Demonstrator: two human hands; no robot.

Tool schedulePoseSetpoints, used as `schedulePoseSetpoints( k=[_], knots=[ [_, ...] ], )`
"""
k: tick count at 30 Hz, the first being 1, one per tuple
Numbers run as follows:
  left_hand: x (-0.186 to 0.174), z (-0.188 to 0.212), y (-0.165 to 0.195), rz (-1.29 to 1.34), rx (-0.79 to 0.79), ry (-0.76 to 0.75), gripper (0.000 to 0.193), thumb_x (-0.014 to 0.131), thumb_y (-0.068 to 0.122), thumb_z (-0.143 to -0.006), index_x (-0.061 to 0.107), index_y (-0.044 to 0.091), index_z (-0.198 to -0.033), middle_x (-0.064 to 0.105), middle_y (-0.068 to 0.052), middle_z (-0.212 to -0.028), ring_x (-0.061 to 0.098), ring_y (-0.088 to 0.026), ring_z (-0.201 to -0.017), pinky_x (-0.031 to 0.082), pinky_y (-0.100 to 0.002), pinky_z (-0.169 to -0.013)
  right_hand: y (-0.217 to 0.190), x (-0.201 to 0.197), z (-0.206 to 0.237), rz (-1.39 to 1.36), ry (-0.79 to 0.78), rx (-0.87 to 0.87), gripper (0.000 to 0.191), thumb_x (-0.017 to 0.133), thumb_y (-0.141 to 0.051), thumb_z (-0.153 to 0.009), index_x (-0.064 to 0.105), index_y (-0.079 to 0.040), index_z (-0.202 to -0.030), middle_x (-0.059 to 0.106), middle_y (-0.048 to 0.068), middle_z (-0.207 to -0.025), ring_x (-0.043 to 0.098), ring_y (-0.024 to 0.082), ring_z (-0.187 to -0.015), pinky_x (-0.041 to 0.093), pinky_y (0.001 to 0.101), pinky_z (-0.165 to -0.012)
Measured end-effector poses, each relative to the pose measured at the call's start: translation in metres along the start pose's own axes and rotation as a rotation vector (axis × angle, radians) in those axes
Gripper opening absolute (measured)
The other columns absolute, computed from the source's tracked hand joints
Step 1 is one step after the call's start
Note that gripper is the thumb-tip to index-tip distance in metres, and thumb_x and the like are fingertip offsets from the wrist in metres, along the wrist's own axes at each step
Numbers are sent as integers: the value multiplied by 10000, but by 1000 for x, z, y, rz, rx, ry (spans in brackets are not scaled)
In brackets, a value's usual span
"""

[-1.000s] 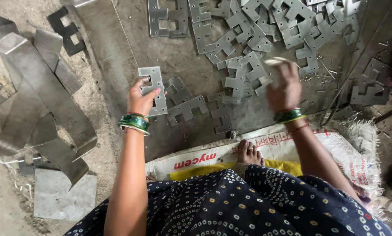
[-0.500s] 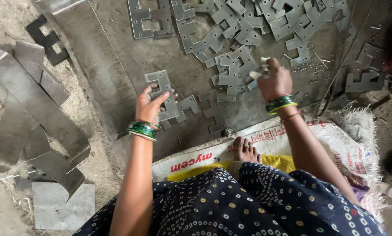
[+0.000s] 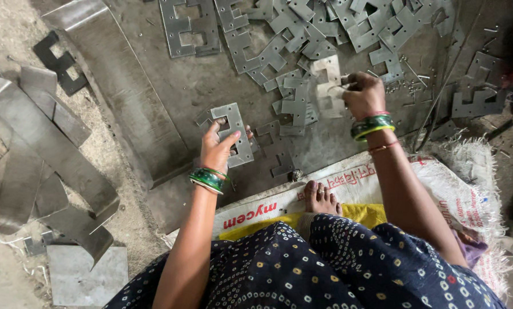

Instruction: The person wipes E-shaped metal laminations with a cloth, picks up individual pieces by hand, and stacks them using a thin metal rod.

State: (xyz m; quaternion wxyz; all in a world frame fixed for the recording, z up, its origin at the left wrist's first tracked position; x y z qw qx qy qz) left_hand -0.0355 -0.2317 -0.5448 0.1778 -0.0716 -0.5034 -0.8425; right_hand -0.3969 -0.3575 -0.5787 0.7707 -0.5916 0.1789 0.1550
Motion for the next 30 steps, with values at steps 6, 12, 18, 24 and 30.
schedulePoseSetpoints(
  k=[6, 12, 18, 24, 30],
  knots=[
    [12, -7, -16, 73, 87, 13, 389, 697, -55, -902, 581, 16, -1267, 728, -77, -1071, 720, -138, -856, 605, -278, -705, -31, -7, 32, -578, -265, 249, 331, 713, 63, -865, 717, 39, -1195, 778, 121, -1028, 744, 188, -836, 627, 312, -726],
    [19, -11, -21, 116, 109, -8, 466, 695, -49, -908, 561, -4, -1351, 711, -42, -1099, 674, -102, -926, 554, -255, -794, -63, 12, 49, -770, -379, 306, 357, 690, 65, -896, 674, 58, -1253, 747, 128, -1096, 748, 204, -941, 650, 360, -839],
    [25, -5, -11, 135, 116, 8, 494, 712, -41, -904, 545, 8, -1366, 690, -25, -1091, 636, -90, -941, 515, -252, -837, -75, 24, 56, -826, -447, 316, 348, 688, 45, -904, 672, 19, -1251, 741, 91, -1104, 738, 191, -968, 637, 371, -856],
    [33, 4, 8, 177, 94, 13, 508, 788, 114, -912, 577, -7, -1359, 666, -39, -1117, 600, -129, -1037, 468, -298, -952, -99, 37, 72, -859, -491, 280, 296, 689, 54, -896, 683, 18, -1189, 746, 72, -1083, 740, 177, -955, 641, 355, -861],
    [40, 7, 16, 76, 58, 109, 627, 839, 280, -830, 572, 55, -1351, 677, 2, -1245, 588, -108, -1196, 408, -284, -1066, -121, 57, 98, -740, -458, 216, 265, 738, 16, -891, 708, -9, -1154, 744, 37, -1011, 712, 130, -867, 618, 293, -762]
  ],
)
Point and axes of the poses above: each hand's wrist, its own z-axis away from the middle knuckle, its own x-axis out of the palm, y = z × x, the point moved 1 cm from there along -z, towards the middle knuckle
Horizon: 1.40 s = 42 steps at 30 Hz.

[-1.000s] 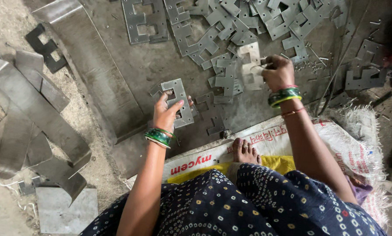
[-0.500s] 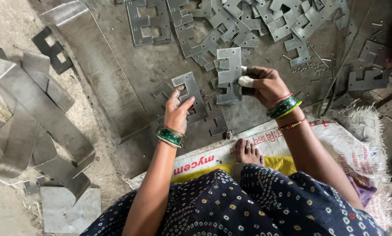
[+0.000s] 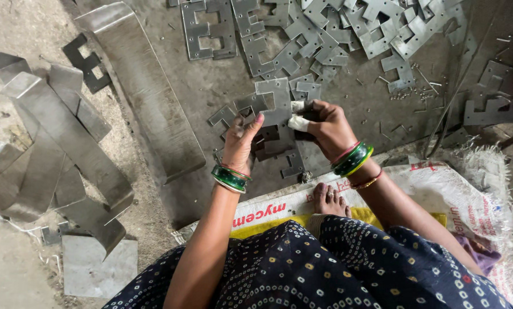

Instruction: The person wipes E-shaped metal laminations with a cloth, picks up individual pieces by hand, and stacks them using a thin metal rod.

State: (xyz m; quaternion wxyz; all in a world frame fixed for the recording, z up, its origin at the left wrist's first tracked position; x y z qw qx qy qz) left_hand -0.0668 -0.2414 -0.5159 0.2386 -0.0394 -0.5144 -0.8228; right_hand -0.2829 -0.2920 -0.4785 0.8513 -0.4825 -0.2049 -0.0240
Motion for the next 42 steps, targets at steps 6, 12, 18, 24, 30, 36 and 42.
schedulePoseSetpoints(
  k=[6, 12, 18, 24, 30, 36, 42],
  knots=[
    [0, 1, -1, 83, 87, -123, 443, 824, 105, -883, 632, 8, -1271, 715, -41, -1140, 642, -134, -1029, 504, -297, -941, 14, 12, -1, 225, 75, -164, 292, 829, 28, -826, 716, -26, -1090, 736, 10, -1004, 685, 93, -890, 614, 274, -787],
    [-12, 2, 2, 174, 86, -63, 327, 801, 65, -890, 687, 52, -1196, 729, -33, -1073, 669, -119, -944, 535, -278, -852, 2, -34, -21, 823, 350, -319, 339, 895, -203, -789, 733, -65, -1053, 778, 71, -959, 751, 181, -809, 615, 364, -712],
    [-21, 8, 32, 398, 0, 2, 284, 771, 12, -874, 636, 103, -1106, 735, -87, -1073, 731, -228, -966, 610, -413, -859, 32, -46, -51, 1665, 534, -347, 677, 876, -448, -739, 563, -58, -1194, 731, 191, -926, 718, 371, -843, 564, 492, -635],
    [-28, 16, 44, 384, -38, -157, 327, 707, 55, -938, 529, 33, -1211, 718, -199, -1077, 747, -328, -959, 643, -492, -862, 57, -92, -80, 1125, 565, -160, 608, 879, -218, -707, 596, -8, -1202, 712, 154, -969, 692, 305, -851, 563, 434, -719],
    [-56, -4, 2, 203, -101, 60, 601, 839, 195, -889, 505, 72, -1373, 632, -75, -1251, 637, -158, -874, 525, -306, -688, 11, -130, -60, 572, 468, -90, 472, 678, 57, -792, 685, 22, -1263, 704, 130, -997, 674, 203, -798, 592, 354, -661],
    [-43, -7, -8, 214, -195, -23, 735, 768, 479, -935, 514, -2, -1431, 603, -89, -1370, 672, -110, -1072, 582, -320, -912, -46, -60, -17, 152, -48, 8, 530, 741, -104, -767, 632, -64, -1285, 751, 104, -1173, 789, 198, -916, 687, 330, -728],
    [-22, 14, 25, 340, -238, -299, 729, 526, 613, -991, 510, 68, -1475, 686, -164, -1257, 693, -255, -1034, 586, -421, -887, -8, -52, -57, 1619, 402, -35, 578, 837, -281, -842, 624, -22, -1312, 712, 256, -1061, 700, 372, -946, 572, 470, -757]
  ],
)
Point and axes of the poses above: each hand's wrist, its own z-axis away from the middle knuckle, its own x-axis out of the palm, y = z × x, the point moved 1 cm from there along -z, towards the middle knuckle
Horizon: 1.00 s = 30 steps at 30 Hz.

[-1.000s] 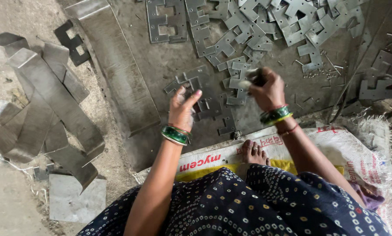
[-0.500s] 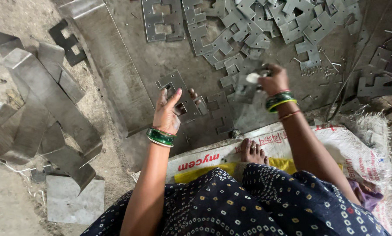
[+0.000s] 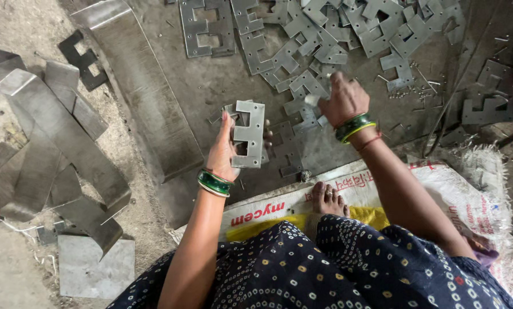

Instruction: The person wipes E-shaped metal laminations with a cloth, picks up individual pieces by hand, and stacks them using a thin metal rod.

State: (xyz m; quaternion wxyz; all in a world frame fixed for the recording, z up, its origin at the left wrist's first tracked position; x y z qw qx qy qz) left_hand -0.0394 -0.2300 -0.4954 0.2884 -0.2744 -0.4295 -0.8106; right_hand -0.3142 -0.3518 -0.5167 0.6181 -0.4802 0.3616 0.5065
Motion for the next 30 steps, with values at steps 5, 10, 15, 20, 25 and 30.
schedulePoseSetpoints(
  k=[5, 10, 15, 20, 25, 30],
  knots=[
    [10, 9, 8, 61, 18, -111, 670, 425, 541, -1072, 495, 14, -1479, 672, -211, -1320, 696, -322, -1123, 599, -464, -940, 26, 44, -17, -135, 204, -107, 518, 865, -211, -679, 723, -36, -1146, 728, 201, -1050, 684, 384, -948, 568, 489, -796],
    [13, 13, 13, 98, 20, -97, 507, 467, 353, -1067, 506, 37, -1461, 622, -227, -1389, 664, -357, -1200, 581, -502, -976, 53, 34, -22, -875, -146, 109, 448, 775, -35, -787, 692, -45, -1227, 742, 97, -1074, 731, 212, -839, 607, 357, -690],
    [17, 12, 18, 170, 60, -100, 369, 548, 181, -1026, 479, 86, -1376, 593, -266, -1421, 629, -432, -1274, 559, -544, -1030, 59, 17, -5, -1489, -337, 143, 283, 715, 65, -873, 693, -5, -1147, 755, 106, -1036, 755, 203, -874, 646, 345, -722],
    [23, 13, 23, 131, 124, -123, 434, 543, 111, -1000, 508, 41, -1427, 587, -280, -1401, 621, -440, -1263, 552, -554, -1050, 52, 13, 2, -1575, -403, 133, 297, 691, 81, -880, 676, 19, -1170, 740, 108, -1065, 754, 226, -927, 655, 370, -761],
    [19, 15, 25, 128, 126, -78, 478, 527, 78, -976, 462, 26, -1446, 616, -281, -1373, 649, -426, -1218, 561, -547, -1031, 41, 7, 2, -1614, -437, 129, 322, 648, 89, -885, 666, 13, -1197, 741, 122, -1087, 755, 247, -961, 663, 410, -816],
    [0, 5, 11, -12, 124, 104, 750, 725, 181, -891, 357, 39, -1530, 511, -229, -1468, 508, -360, -1316, 405, -538, -1098, 16, -11, 17, -1650, -429, 85, 285, 660, 97, -890, 646, 29, -1166, 735, 134, -1060, 755, 256, -963, 669, 426, -849]
  ],
)
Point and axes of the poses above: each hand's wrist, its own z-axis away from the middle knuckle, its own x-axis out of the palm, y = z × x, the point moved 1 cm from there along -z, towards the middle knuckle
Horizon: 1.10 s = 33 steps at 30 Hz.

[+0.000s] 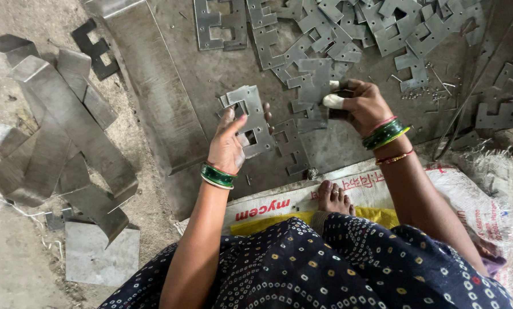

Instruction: The person wipes E-shaped metal laminations with a cloth, picks up individual pieces by hand, and stacks them using a thin metal rod.

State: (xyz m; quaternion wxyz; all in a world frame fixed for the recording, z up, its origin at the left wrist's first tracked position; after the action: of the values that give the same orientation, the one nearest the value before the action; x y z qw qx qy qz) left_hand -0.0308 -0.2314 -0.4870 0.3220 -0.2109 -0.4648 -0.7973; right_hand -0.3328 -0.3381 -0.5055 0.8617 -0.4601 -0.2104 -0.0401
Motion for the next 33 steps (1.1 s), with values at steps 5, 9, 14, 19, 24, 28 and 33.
schedulePoseSetpoints(
  k=[5, 9, 14, 19, 24, 28, 33],
  knots=[
    [-15, -21, -27, -322, 19, 270, 1160, 891, 335, -667, 288, 20, -1607, 319, -164, -1641, 243, -255, -1514, 152, -462, -1194, 3, 40, 12, 100, -104, -7, 293, 714, 75, -897, 687, 13, -1182, 750, 102, -1064, 747, 192, -929, 646, 360, -823],
    [-20, -28, -39, -321, 125, 346, 1169, 947, 275, -652, 299, -70, -1561, 371, -227, -1615, 320, -305, -1515, 188, -458, -1235, 5, 43, 0, 835, 40, -293, 397, 864, -156, -850, 732, -68, -1214, 777, 107, -1055, 759, 253, -837, 578, 384, -711],
    [-25, -24, -29, -313, 24, 473, 1104, 918, 223, -648, 312, -4, -1543, 524, -176, -1493, 463, -258, -1390, 255, -450, -1126, 36, 43, -20, 1609, 371, -279, 554, 856, -403, -801, 654, -71, -1196, 726, 168, -1114, 683, 378, -1044, 561, 498, -814],
    [-17, -17, -17, -147, 195, 317, 689, 894, 70, -724, 556, -44, -1313, 705, -118, -1148, 661, -215, -1042, 498, -385, -956, 69, 37, -49, 1519, 435, -214, 764, 928, -474, -691, 565, -39, -1203, 661, 194, -1167, 620, 388, -1114, 531, 515, -848],
    [-16, -15, -10, -184, 285, 325, 516, 867, 9, -765, 626, 6, -1221, 724, -78, -1103, 686, -167, -991, 538, -319, -924, 69, 0, -64, 1073, 320, -256, 560, 869, -156, -736, 725, -66, -1269, 762, 138, -1189, 752, 250, -1080, 608, 390, -921],
    [-17, -13, -5, -185, 266, 312, 548, 866, 18, -745, 617, 7, -1233, 730, -80, -1088, 695, -172, -972, 549, -330, -916, 49, -13, -46, 300, 139, 53, 482, 753, -16, -800, 688, -38, -1277, 766, 112, -1152, 762, 226, -953, 645, 386, -805],
    [-15, -13, -1, -219, 212, 276, 640, 880, 66, -734, 598, -26, -1301, 727, -70, -1108, 686, -172, -996, 528, -332, -946, 12, 17, -15, 21, -110, 35, 392, 723, 30, -878, 683, 17, -1268, 744, 101, -1120, 745, 197, -973, 646, 379, -866]
  ],
)
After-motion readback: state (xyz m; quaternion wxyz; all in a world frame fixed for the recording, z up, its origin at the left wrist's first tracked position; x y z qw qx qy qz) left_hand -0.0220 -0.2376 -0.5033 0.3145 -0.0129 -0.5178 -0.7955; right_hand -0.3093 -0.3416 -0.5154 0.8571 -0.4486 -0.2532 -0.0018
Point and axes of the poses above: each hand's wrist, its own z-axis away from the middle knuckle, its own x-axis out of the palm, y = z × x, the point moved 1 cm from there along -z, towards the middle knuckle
